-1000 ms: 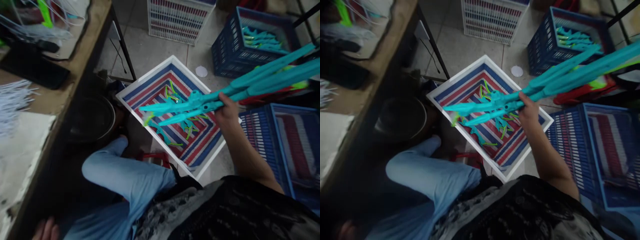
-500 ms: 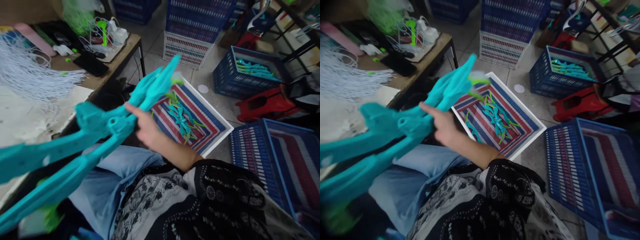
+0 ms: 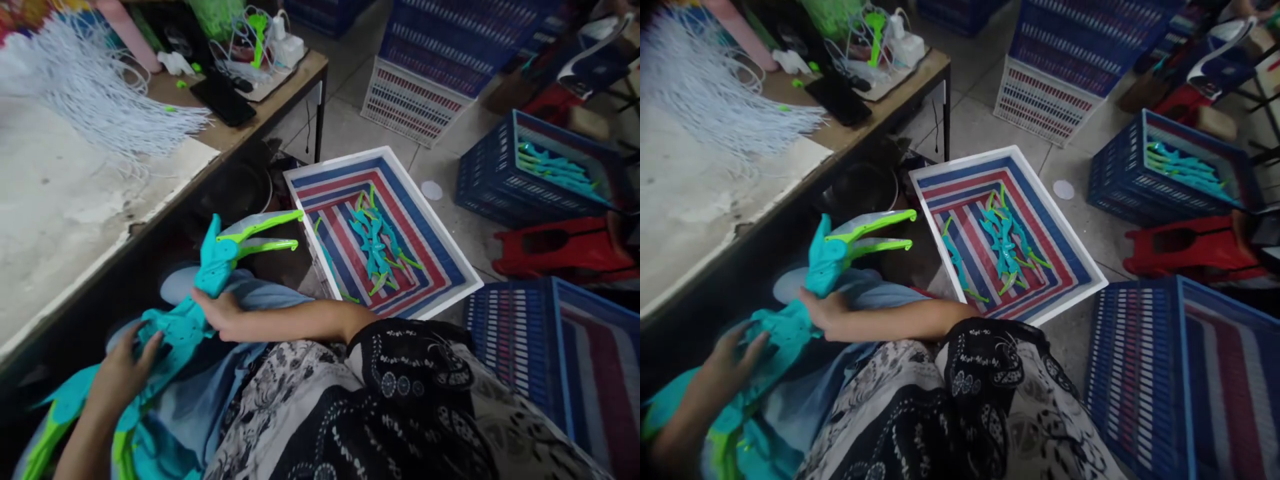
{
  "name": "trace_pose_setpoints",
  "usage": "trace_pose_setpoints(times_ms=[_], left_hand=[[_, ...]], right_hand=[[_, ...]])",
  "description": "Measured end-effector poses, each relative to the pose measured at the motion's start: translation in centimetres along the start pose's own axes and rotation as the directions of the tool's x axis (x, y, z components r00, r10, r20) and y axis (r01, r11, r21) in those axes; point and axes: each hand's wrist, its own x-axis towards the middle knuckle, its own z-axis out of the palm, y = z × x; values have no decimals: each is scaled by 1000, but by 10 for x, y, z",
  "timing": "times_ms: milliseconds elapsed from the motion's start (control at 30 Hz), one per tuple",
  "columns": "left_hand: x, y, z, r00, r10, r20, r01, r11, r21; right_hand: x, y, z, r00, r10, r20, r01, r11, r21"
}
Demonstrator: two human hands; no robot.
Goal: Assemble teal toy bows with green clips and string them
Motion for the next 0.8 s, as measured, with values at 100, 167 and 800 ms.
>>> trace_pose_setpoints(times_ms=[100,167,800], left_hand=[[-9,2,6,996,22,-88,-7,985,172],[-12,14,7,992,21,-124,3,981,194],[-25,33,53,913,-29,-407,18,999,-31]], right_hand=[[-16,7,-26,985,153,82,-149,988,-45],[-26,16,-45,937,279,211,-266,960,-84],[68,-153,134,320,-319,892,811,-395,-432]])
